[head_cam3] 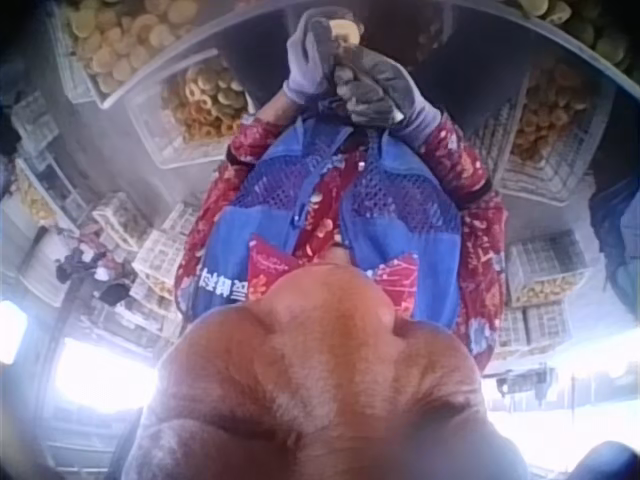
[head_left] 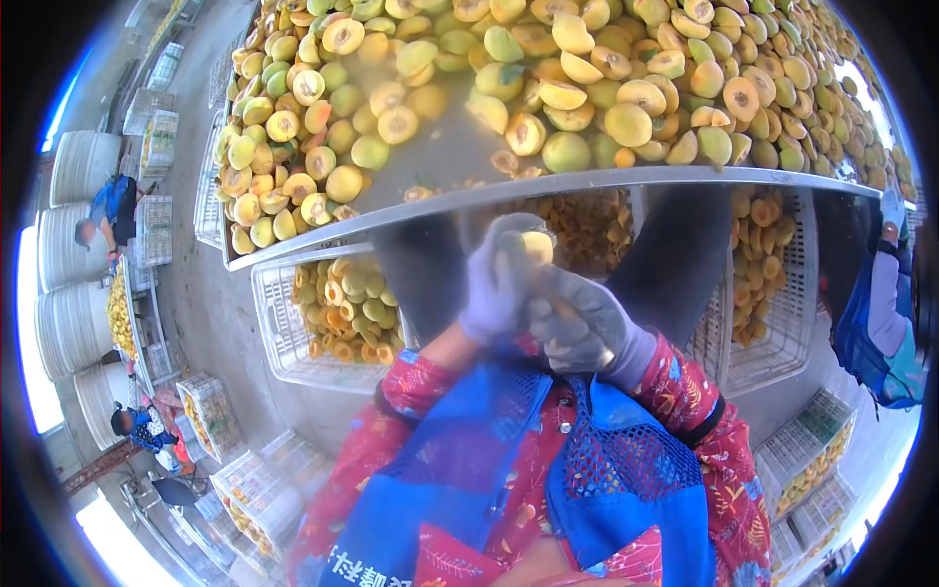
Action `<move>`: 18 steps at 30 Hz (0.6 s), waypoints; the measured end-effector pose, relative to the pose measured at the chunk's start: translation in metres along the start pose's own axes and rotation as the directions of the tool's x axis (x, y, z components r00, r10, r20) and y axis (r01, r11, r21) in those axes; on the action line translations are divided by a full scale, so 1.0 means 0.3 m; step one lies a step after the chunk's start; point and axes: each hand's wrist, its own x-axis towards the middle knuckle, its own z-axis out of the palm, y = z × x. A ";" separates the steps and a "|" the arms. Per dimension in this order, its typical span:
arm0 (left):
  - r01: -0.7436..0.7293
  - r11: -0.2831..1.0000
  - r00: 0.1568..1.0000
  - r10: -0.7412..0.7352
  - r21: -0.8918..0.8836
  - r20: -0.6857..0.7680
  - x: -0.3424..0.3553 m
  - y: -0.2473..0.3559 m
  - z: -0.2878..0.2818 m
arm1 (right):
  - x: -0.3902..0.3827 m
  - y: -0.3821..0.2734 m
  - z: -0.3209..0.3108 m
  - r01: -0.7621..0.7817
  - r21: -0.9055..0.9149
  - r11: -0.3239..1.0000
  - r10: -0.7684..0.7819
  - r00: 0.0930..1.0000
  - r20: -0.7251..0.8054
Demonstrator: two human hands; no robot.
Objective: The person repeatedly picks mangoes from a large pile on a metal table, peels them with a small knife, and places the peeled fruit into a white crate below. The process is continuous and repetitive, with other workers visible in the background.
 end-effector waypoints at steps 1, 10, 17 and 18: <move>-0.068 0.995 0.997 0.065 0.069 0.046 0.008 -0.032 -0.009 | 0.005 0.002 -0.002 -0.069 0.129 0.989 0.039 0.974 0.221; -0.104 0.921 0.947 0.207 0.375 -0.246 -0.009 -0.132 -0.026 | 0.028 0.026 0.054 0.136 0.127 0.983 -0.174 0.912 0.370; 0.313 0.326 0.946 -0.021 0.892 -0.324 -0.038 0.008 -0.485 | -0.015 -0.090 -0.061 0.115 0.079 0.990 -0.125 0.983 0.133; 0.260 0.127 0.960 0.076 0.957 -0.270 0.009 0.016 -0.490 | -0.005 -0.100 -0.095 0.061 0.080 0.995 -0.077 0.973 0.217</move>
